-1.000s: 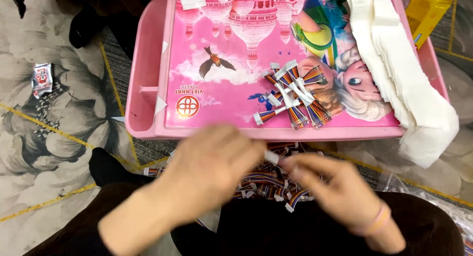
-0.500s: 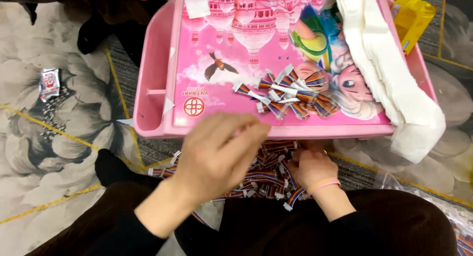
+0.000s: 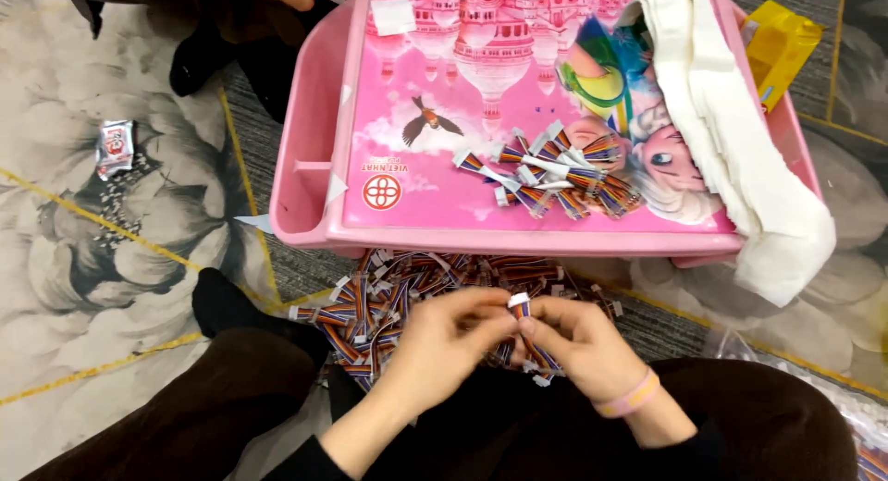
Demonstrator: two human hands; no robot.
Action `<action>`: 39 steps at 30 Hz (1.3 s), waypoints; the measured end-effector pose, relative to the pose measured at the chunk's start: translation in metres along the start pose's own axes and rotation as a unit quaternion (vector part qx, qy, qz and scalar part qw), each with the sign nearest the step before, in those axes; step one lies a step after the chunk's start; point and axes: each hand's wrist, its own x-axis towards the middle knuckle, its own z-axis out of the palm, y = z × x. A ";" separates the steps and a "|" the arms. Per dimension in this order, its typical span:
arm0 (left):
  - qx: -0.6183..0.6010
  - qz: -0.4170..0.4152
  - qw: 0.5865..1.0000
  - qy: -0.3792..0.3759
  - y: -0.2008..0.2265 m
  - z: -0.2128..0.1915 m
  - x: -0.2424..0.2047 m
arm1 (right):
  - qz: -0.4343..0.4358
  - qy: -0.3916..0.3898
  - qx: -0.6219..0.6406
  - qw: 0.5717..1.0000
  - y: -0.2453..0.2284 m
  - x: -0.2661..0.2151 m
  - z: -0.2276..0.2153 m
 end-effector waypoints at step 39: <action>-0.206 0.045 0.975 -0.072 0.023 -0.021 -0.009 | 0.090 -0.179 0.376 0.905 0.018 -0.012 0.007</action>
